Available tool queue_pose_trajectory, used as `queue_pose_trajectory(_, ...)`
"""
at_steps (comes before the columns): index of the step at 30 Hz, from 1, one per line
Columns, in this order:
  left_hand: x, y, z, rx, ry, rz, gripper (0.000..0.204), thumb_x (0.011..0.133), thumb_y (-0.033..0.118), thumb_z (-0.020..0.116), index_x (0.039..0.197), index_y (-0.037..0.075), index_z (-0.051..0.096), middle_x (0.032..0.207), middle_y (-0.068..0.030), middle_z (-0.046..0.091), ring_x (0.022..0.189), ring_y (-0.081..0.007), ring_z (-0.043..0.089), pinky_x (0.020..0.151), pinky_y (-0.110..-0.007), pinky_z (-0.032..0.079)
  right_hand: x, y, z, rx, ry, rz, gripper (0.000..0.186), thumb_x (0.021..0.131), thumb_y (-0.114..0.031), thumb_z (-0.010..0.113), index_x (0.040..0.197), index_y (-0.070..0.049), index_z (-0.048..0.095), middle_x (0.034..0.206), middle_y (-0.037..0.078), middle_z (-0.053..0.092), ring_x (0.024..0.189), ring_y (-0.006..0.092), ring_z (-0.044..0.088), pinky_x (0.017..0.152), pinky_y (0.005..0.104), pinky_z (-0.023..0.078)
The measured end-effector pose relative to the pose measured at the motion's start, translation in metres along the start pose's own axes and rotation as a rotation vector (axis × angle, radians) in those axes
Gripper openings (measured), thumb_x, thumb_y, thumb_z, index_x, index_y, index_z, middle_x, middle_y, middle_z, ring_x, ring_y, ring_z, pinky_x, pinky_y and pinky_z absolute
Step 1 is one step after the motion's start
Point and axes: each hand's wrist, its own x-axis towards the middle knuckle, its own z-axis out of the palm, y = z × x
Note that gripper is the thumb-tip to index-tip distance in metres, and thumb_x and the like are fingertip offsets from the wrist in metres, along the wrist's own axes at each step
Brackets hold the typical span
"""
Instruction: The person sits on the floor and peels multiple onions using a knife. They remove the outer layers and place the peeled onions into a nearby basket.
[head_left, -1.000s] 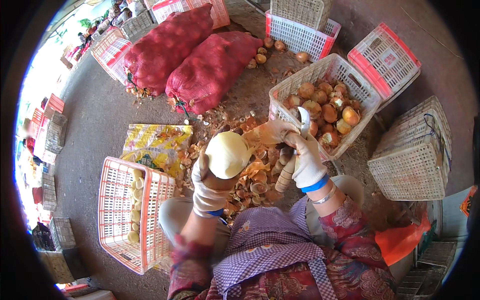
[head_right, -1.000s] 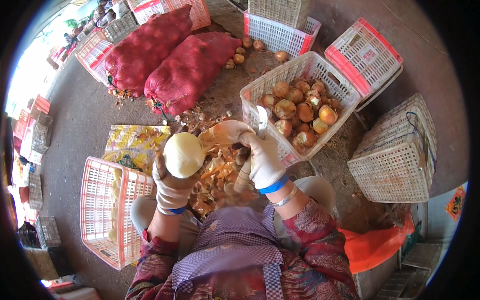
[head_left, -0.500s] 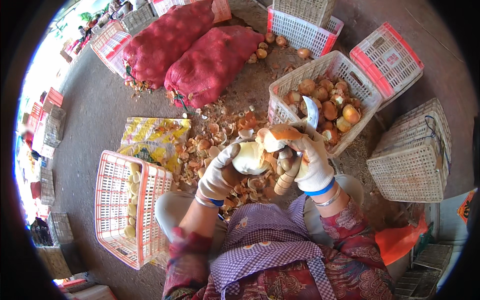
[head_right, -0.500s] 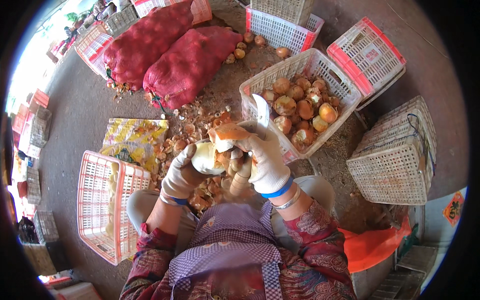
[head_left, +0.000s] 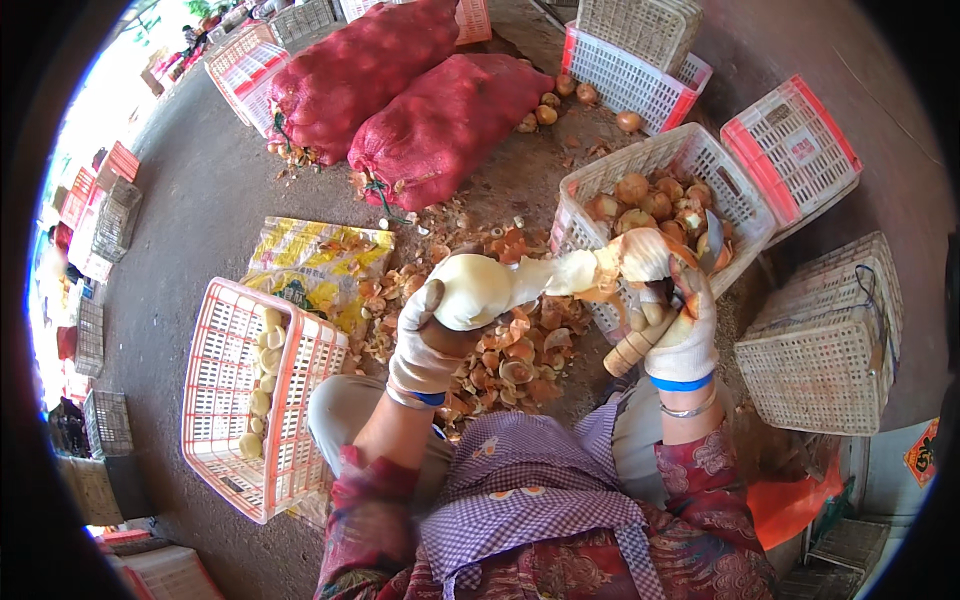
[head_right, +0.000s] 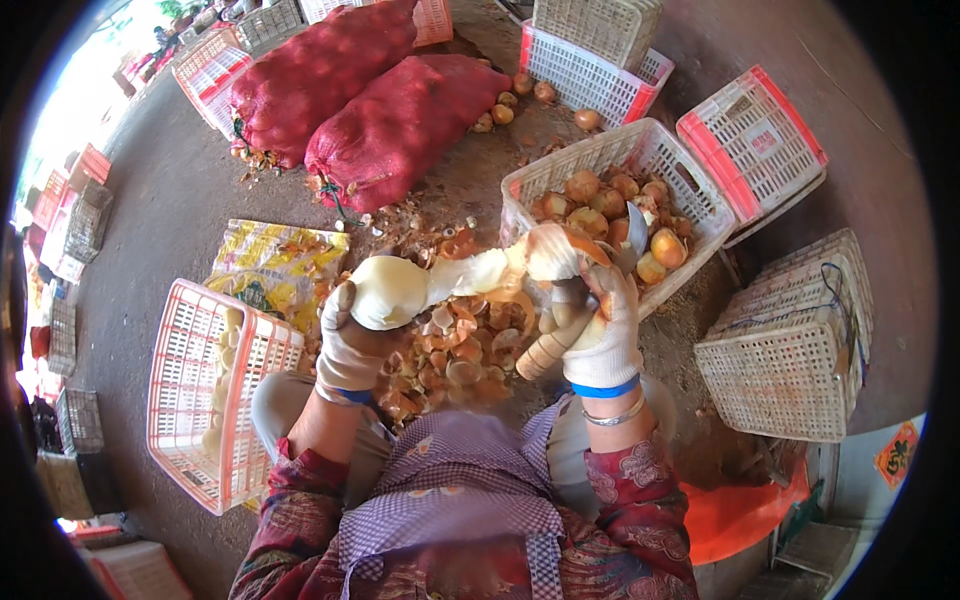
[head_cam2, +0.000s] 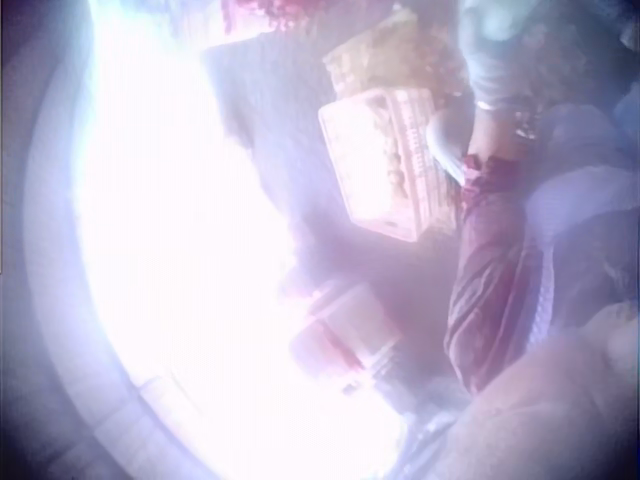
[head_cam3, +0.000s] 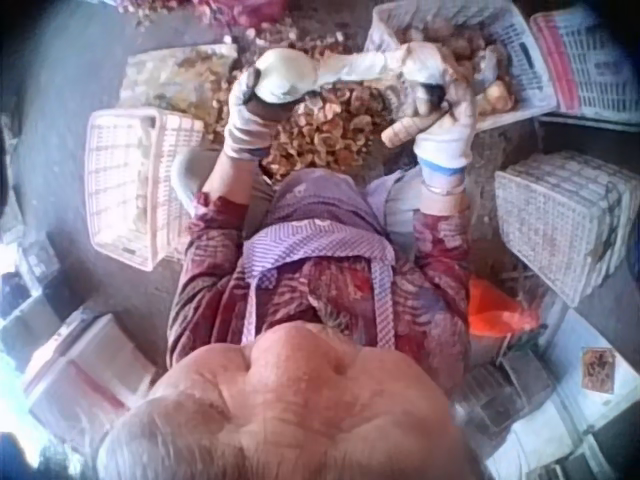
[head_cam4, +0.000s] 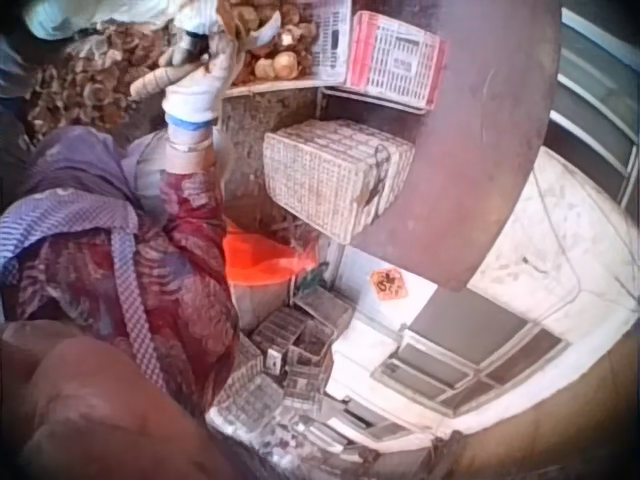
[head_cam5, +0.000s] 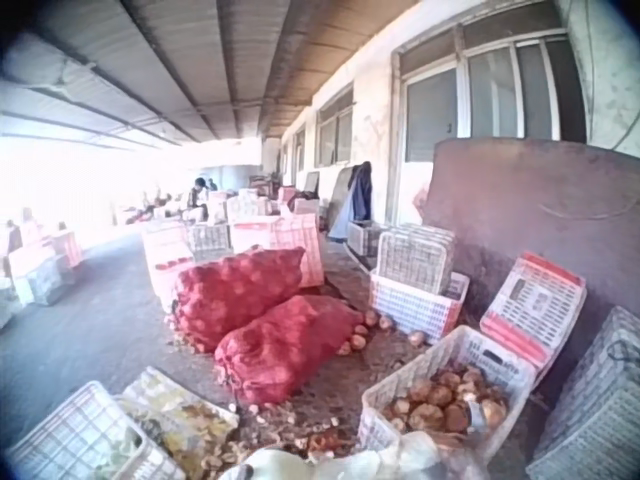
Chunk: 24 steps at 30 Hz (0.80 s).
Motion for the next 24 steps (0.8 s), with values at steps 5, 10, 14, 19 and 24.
queue_pose_trajectory(5, -0.012, 0.013, 0.007, -0.064, -0.033, 0.035, 0.083, 0.083, 0.056, 0.075, 0.145, 0.007, 0.054, 0.139, -0.0189, 0.062, 0.127, -0.0404, 0.060, 0.106, -0.057, 0.050, 0.001, 0.004, -0.003, -0.083, 0.103, -0.006, 0.029, 0.093, -0.042, 0.070, 0.095, -0.013, 0.067, 0.067, -0.001, 0.057, 0.050, 0.0125, 0.050, 0.049, 0.0310, 0.045)
queue_pose_trajectory(10, -0.016, 0.018, 0.004, 0.073, -0.070, 0.108, 0.087, 0.083, 0.050, 0.078, 0.151, 0.005, 0.047, 0.144, -0.0205, 0.057, 0.127, -0.0394, 0.059, 0.107, -0.061, 0.048, 0.016, 0.009, -0.004, -0.591, 0.239, -0.092, 0.039, 0.093, -0.030, 0.075, 0.119, -0.004, 0.064, 0.066, 0.003, 0.060, 0.046, 0.0108, 0.054, 0.039, 0.0274, 0.045)
queue_pose_trajectory(14, -0.018, 0.013, 0.039, 0.079, -0.160, 0.067, 0.088, 0.075, 0.031, 0.087, 0.147, -0.003, 0.048, 0.142, -0.0233, 0.058, 0.129, -0.0408, 0.059, 0.111, -0.056, 0.049, 0.002, 0.033, 0.017, -0.681, -0.157, -0.156, 0.099, 0.090, -0.050, 0.078, 0.163, -0.007, 0.027, 0.104, 0.010, 0.071, 0.052, 0.0065, 0.059, 0.043, 0.0232, 0.050)
queue_pose_trajectory(19, -0.024, 0.014, 0.058, 0.249, -0.122, 0.023, 0.105, 0.063, 0.037, 0.092, 0.149, -0.002, 0.046, 0.147, -0.0228, 0.055, 0.135, -0.0400, 0.056, 0.112, -0.053, 0.048, -0.006, 0.057, 0.020, -0.393, -0.513, 0.390, 0.072, 0.096, -0.038, 0.077, 0.151, -0.002, 0.047, 0.109, 0.005, 0.071, 0.079, 0.0095, 0.063, 0.068, 0.0273, 0.055)
queue_pose_trajectory(24, -0.016, 0.021, 0.064, 0.286, -0.282, 0.110, 0.110, 0.070, 0.041, 0.087, 0.158, 0.000, 0.035, 0.154, -0.0262, 0.047, 0.140, -0.0469, 0.049, 0.116, -0.060, 0.041, -0.014, 0.039, 0.035, -0.341, -0.433, 0.417, 0.029, 0.100, -0.020, 0.072, 0.123, -0.002, 0.070, 0.092, 0.003, 0.071, 0.073, 0.0083, 0.062, 0.067, 0.0258, 0.053)
